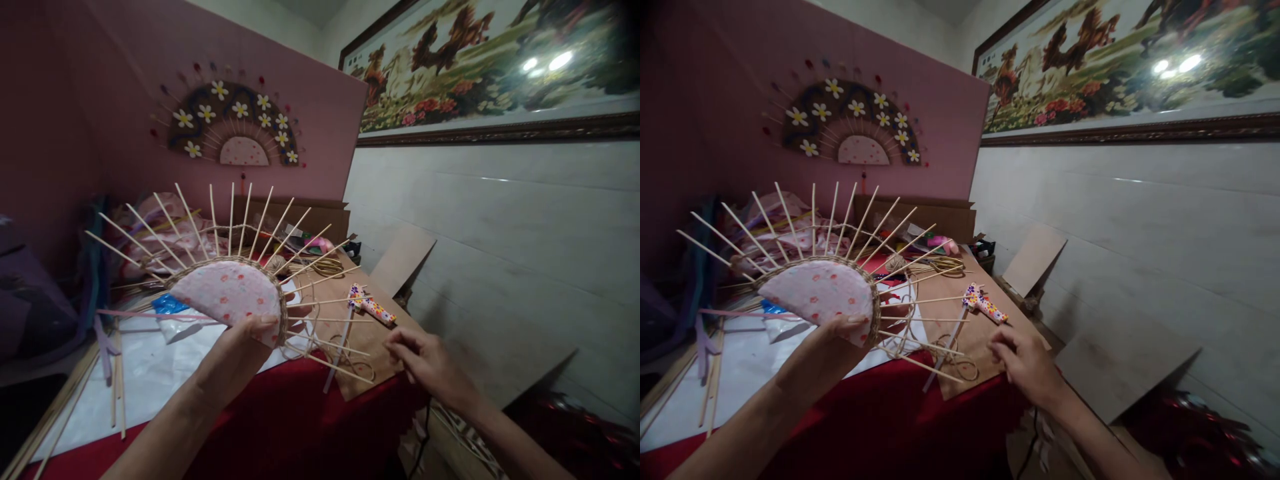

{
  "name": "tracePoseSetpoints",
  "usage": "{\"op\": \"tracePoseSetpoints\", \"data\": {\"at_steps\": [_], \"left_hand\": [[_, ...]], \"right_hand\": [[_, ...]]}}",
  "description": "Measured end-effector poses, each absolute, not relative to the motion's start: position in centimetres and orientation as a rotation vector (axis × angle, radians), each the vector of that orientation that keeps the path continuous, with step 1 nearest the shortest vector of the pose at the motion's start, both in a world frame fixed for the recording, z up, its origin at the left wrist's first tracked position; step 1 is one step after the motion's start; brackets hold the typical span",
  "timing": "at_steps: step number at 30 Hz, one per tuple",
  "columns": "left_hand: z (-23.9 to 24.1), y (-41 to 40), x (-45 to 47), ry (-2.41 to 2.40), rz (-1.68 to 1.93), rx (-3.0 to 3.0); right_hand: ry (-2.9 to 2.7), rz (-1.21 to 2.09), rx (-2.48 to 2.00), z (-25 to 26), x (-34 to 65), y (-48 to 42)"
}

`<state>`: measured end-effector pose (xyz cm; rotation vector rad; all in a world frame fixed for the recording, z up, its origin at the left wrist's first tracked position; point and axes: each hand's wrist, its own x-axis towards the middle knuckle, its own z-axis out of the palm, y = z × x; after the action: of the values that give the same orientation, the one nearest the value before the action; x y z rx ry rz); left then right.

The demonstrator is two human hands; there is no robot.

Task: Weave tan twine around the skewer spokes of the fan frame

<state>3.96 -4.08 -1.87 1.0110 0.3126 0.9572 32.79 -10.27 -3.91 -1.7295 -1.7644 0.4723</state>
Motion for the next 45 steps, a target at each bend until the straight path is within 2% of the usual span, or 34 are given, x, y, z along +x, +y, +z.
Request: {"op": "tracePoseSetpoints", "data": {"at_steps": [4,6,10,15,26,38,43,45], "left_hand": [[-1.8,-4.1,4.0,0.328,0.943,1.027],[-1.6,-4.1,4.0,0.341,0.94,1.026],[-1.4,-4.2,4.0,0.345,0.957,1.042],[-1.6,-4.0,4.0,0.336,0.954,1.022],[-1.8,-3.9,3.8,0.325,0.96,1.01],[-1.9,-3.9,3.9,0.347,0.965,1.023],[-1.9,-3.9,3.9,0.345,0.962,1.006],[-1.8,-3.8,3.8,0.361,0.964,1.005]], "right_hand": [[-1.844,-0.041,-1.819,-3.0,34.4,-6.2],[-1.938,-0.152,-1.855,-3.1,34.5,-4.3],[-2.064,-0.115,-2.009,-4.1,34.6,-1.6],[-2.174,0.006,-1.941,-4.8,35.2,-0.1],[-2.048,-0.11,-1.843,-6.8,35.2,-0.4],[-1.552,-0.488,-1.98,-3.6,36.6,-0.2],[-1.375,-0.449,-1.991,-1.4,39.1,0.1],[-1.248,-0.329,-1.919,-0.5,40.3,0.3]]}}
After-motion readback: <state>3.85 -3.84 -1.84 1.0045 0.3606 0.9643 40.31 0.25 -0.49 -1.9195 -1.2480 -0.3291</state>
